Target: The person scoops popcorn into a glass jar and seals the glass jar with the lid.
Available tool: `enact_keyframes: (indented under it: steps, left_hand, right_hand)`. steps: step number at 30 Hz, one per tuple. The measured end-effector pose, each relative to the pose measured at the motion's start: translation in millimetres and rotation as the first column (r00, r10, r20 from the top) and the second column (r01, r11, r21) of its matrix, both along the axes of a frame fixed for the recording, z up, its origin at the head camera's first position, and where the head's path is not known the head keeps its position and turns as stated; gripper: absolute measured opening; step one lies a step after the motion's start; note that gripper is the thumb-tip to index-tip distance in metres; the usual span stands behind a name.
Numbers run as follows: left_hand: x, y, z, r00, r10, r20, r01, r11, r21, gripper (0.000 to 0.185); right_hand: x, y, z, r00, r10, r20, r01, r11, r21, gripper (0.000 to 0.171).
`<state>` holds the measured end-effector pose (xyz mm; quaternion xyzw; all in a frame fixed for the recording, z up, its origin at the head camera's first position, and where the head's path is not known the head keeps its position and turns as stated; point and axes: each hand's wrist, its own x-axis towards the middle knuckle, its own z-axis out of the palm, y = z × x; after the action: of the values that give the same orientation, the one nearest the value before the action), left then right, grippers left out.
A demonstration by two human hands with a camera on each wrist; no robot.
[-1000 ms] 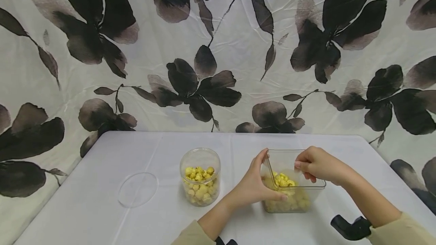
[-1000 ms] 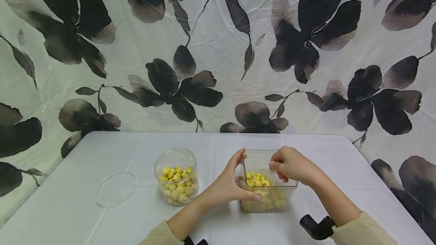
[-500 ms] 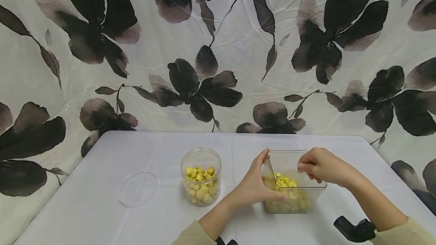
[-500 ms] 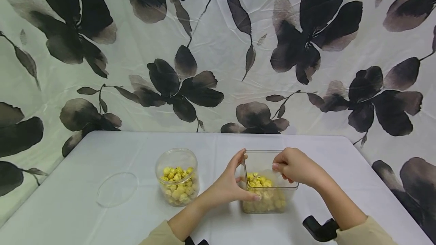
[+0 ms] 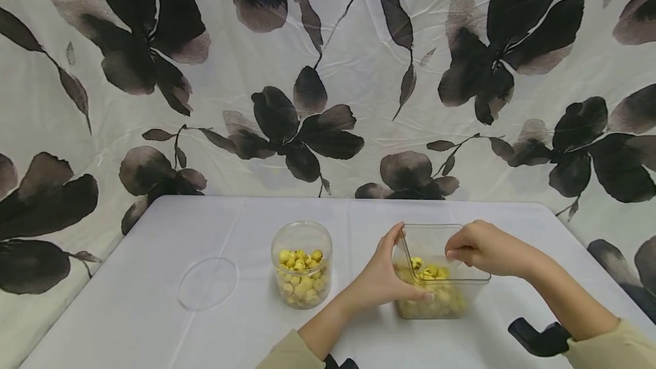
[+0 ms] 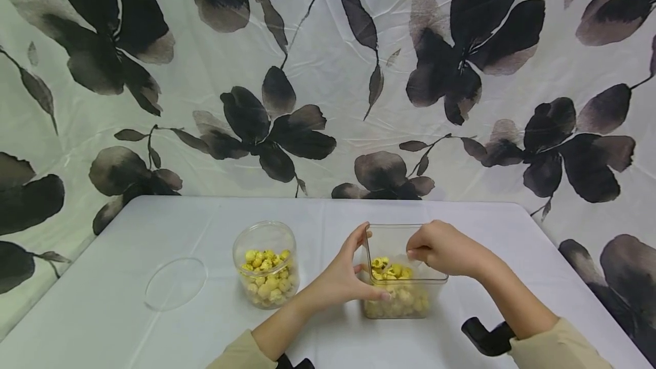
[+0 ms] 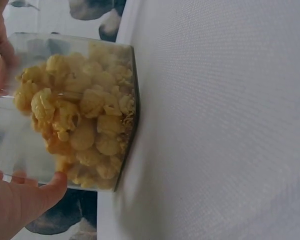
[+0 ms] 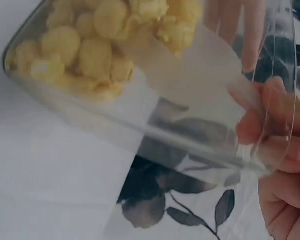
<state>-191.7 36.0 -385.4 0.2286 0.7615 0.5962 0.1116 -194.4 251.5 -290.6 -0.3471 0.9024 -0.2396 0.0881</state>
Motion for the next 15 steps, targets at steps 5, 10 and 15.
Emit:
enact_keyframes:
  steps: [5, 10, 15]
  left_hand:
    - [0.2, 0, 0.2, 1.0, -0.001, -0.014, 0.0, 1.0, -0.008, 0.118]
    - [-0.4, -1, 0.1, 1.0, 0.003, -0.01, -0.003, 1.0, 0.002, 0.118]
    - [0.1, 0, 1.4, 1.0, -0.007, 0.005, 0.007, 1.0, 0.013, 0.117]
  right_hand:
    - [8.7, -6, -3.4, 0.953, -0.202, 0.227, 0.22, 0.974, -0.059, 0.025]
    - [14.4, -5, -8.0, 0.892, -0.296, 0.341, 0.351, 0.93, -0.112, 0.02]
    - [13.9, 1, -9.1, 0.862, -0.294, 0.412, 0.389, 0.906, -0.169, 0.019]
